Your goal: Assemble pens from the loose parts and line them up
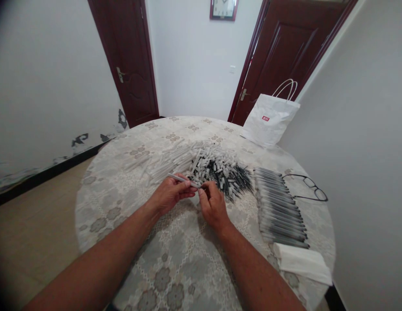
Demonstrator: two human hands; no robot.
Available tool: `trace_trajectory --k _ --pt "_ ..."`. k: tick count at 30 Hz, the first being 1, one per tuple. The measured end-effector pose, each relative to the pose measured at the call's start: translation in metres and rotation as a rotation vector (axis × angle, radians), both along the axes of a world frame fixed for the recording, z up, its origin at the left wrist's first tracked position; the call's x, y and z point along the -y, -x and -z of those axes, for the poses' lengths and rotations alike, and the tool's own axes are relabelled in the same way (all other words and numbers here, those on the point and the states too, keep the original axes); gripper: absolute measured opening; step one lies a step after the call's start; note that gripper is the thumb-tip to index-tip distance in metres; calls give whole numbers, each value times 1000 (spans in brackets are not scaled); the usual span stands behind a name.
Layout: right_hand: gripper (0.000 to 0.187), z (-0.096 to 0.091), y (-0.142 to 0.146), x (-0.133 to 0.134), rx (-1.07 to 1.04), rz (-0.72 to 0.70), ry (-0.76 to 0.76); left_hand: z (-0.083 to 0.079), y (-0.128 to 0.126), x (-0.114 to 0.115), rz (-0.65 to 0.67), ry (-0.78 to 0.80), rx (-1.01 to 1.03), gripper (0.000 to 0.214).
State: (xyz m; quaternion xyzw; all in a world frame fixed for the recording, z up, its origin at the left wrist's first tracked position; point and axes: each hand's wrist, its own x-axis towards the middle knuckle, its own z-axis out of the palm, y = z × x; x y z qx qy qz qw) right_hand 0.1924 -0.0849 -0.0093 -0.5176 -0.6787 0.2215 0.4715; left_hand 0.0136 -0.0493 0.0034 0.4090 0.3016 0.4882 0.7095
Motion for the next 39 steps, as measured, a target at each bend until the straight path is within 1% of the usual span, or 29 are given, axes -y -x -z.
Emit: trace_trajectory --k 2,6,8,10,14,17,19,21,23,26,29,33,36,39 --pt "22 -1 1 0 36 1 5 1 0 0 7 4 -3 33" --pt "36 -1 2 -1 21 -25 29 1 -1 1 3 22 -11 33" --pt "34 1 1 -1 -14 -33 35 0 -1 1 1 29 -8 33" --pt "26 2 1 0 -32 -35 23 -1 -1 1 2 28 2 33" --pt "21 2 1 0 23 0 7 -2 -1 3 1 21 4 32" --pt "29 2 2 0 49 -6 19 -2 -2 3 4 33 0 32" --pt "36 3 2 -1 46 -24 30 -1 -2 3 11 38 -6 32" --pt "40 3 2 -1 33 -33 48 -1 -2 3 12 35 -11 33" --pt "35 3 1 0 12 -35 58 -1 -2 3 7 23 -4 32" --pt "24 1 0 1 2 -31 22 0 -1 2 4 6 3 31" --pt "23 -2 0 2 44 -4 6 1 0 2 3 2 -5 32" --pt "31 -5 1 2 60 -10 35 0 -1 3 8 9 -3 33" --pt "36 -6 2 3 29 -28 47 -3 -1 4 9 14 -11 33" --pt "40 -4 1 1 -16 -5 53 -7 2 3 -6 28 -1 31"
